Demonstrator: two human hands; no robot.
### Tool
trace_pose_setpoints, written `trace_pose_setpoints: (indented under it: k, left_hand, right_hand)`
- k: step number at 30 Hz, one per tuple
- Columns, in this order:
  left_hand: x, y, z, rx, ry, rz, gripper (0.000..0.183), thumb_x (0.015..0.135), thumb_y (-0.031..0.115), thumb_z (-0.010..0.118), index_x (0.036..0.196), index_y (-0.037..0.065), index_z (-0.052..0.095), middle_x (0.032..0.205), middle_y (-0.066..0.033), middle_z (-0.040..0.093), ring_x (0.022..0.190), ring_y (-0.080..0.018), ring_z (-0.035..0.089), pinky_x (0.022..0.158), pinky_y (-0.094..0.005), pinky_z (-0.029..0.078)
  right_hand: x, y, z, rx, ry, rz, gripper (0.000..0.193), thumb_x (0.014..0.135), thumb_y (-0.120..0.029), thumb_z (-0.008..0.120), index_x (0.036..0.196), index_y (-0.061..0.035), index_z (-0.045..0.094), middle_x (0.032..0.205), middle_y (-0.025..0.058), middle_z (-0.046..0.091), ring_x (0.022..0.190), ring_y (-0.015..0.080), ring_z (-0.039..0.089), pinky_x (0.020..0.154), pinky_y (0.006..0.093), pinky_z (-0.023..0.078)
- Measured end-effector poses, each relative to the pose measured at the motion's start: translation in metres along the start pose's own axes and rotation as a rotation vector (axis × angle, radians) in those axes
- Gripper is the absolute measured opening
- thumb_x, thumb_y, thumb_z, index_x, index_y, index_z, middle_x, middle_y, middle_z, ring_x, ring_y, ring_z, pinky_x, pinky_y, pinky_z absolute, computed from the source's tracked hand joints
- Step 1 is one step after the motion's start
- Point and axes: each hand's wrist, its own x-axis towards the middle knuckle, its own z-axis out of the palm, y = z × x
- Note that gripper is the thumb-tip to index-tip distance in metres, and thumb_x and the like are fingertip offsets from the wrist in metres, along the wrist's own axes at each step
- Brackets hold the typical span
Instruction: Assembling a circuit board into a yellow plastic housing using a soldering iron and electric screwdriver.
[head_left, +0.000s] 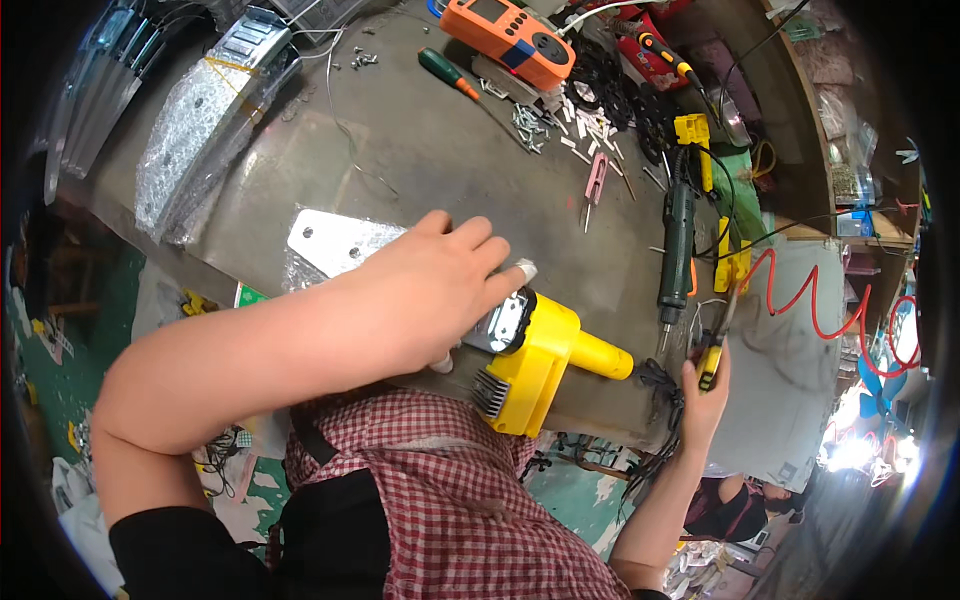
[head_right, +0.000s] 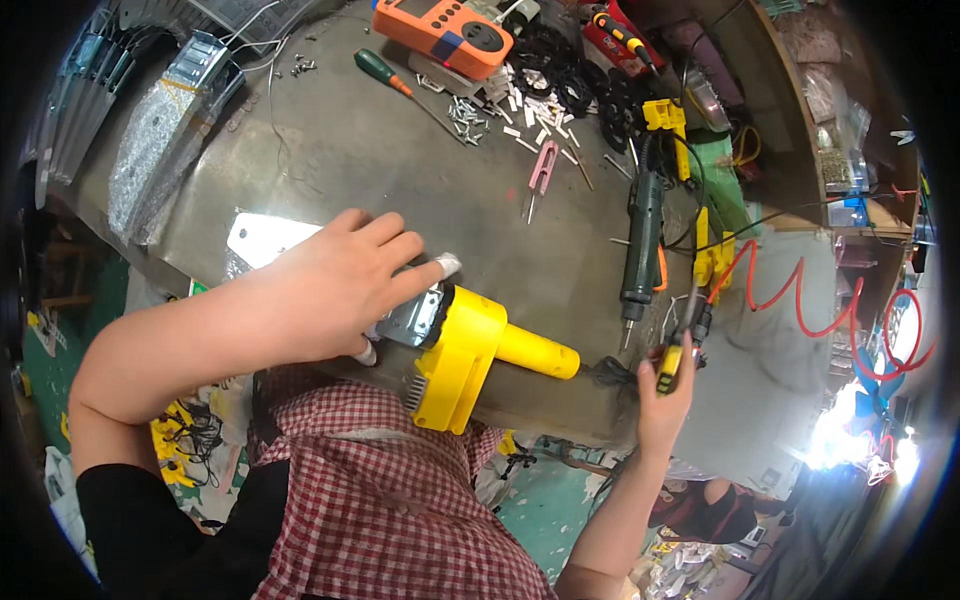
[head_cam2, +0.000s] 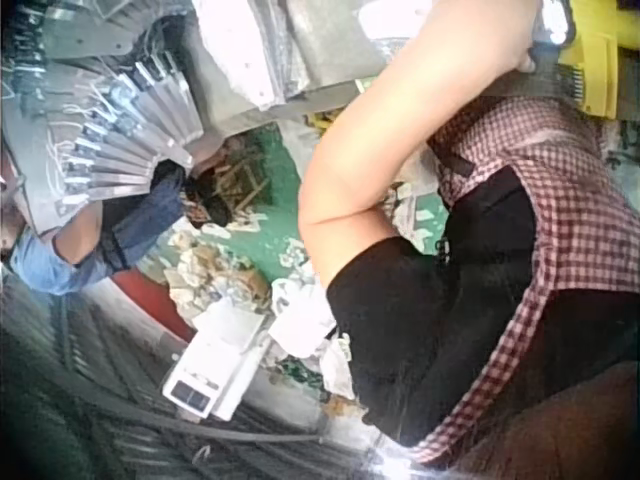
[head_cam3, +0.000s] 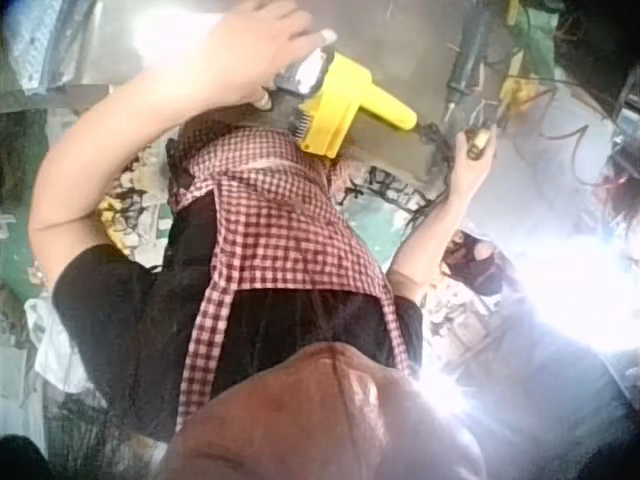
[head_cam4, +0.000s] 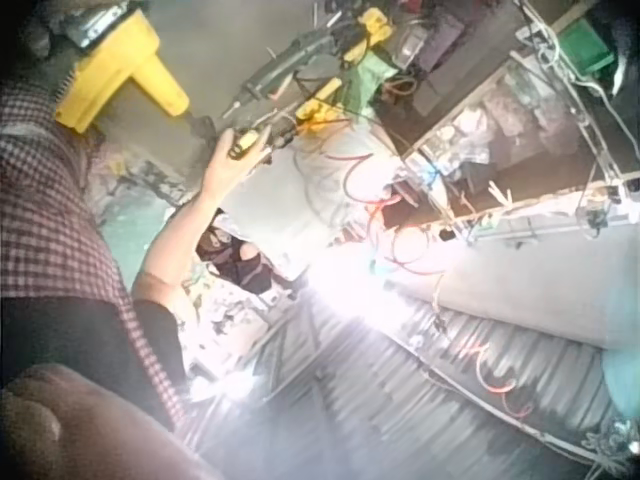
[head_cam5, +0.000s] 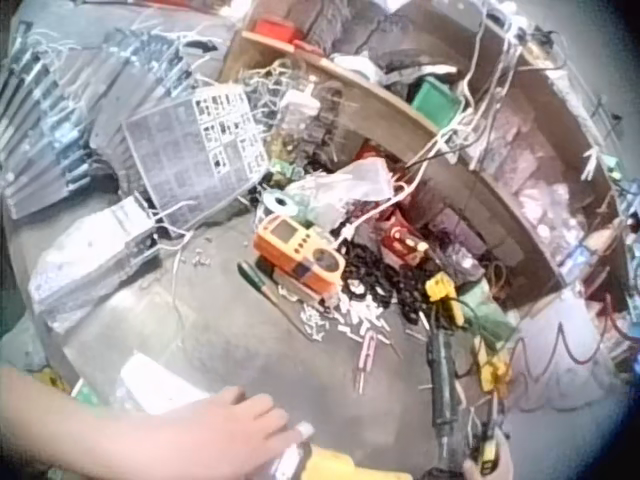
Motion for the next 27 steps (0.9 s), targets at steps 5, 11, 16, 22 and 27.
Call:
trace_pose_setpoints:
  k: [5,11,16,22,27]
  left_hand:
    - [-0.002,0.012,0.003,-0.025,0.158,0.014,0.06,0.065,0.014,0.071,0.121,0.0,0.055,0.101,-0.0092,0.057,0.1,-0.0243,0.055,0.079,-0.0344,0.048]
    - [0.0,0.033,-0.027,0.047,0.084,-0.01,0.039,0.07,0.012,0.065,0.106,-0.003,0.06,0.094,-0.0105,0.059,0.09,-0.0244,0.057,0.073,-0.0333,0.046]
    - [-0.003,0.027,-0.004,-0.022,0.065,-0.069,0.042,0.072,0.017,0.067,0.109,-0.002,0.059,0.097,-0.0112,0.058,0.092,-0.0245,0.057,0.073,-0.0335,0.044]
    - [0.005,0.012,0.002,0.088,0.071,0.111,0.059,0.074,0.029,0.071,0.119,-0.005,0.054,0.107,-0.0128,0.056,0.097,-0.0266,0.055,0.078,-0.0361,0.045]
    - [0.071,0.078,0.02,-0.088,0.133,0.161,0.061,0.077,0.027,0.069,0.127,-0.002,0.05,0.107,-0.0137,0.056,0.098,-0.0286,0.057,0.082,-0.0392,0.048]
  right_hand:
    - [-0.033,-0.019,0.02,-0.009,-0.155,-0.054,0.062,0.078,-0.003,0.066,0.136,-0.0004,0.044,0.11,0.0102,0.059,0.097,0.0174,0.055,0.088,0.0297,0.044]
    - [-0.04,-0.032,0.035,-0.127,-0.433,-0.639,0.065,0.06,0.002,0.067,0.123,0.0005,0.054,0.104,0.019,0.058,0.092,0.0326,0.059,0.084,0.0399,0.047]
    - [-0.038,0.007,0.027,-0.134,-0.012,-0.276,0.058,0.077,-0.005,0.067,0.133,-0.0018,0.049,0.11,0.0122,0.058,0.101,0.0235,0.056,0.089,0.035,0.045]
    - [0.037,0.087,0.0,-0.384,0.177,-0.025,0.063,0.081,-0.015,0.07,0.138,-0.0053,0.044,0.125,0.0201,0.054,0.116,0.0329,0.051,0.099,0.0386,0.039]
    - [0.03,0.074,0.012,-0.917,0.31,-0.141,0.054,0.081,-0.021,0.07,0.129,-0.0056,0.05,0.123,0.0214,0.052,0.118,0.0368,0.047,0.099,0.0431,0.038]
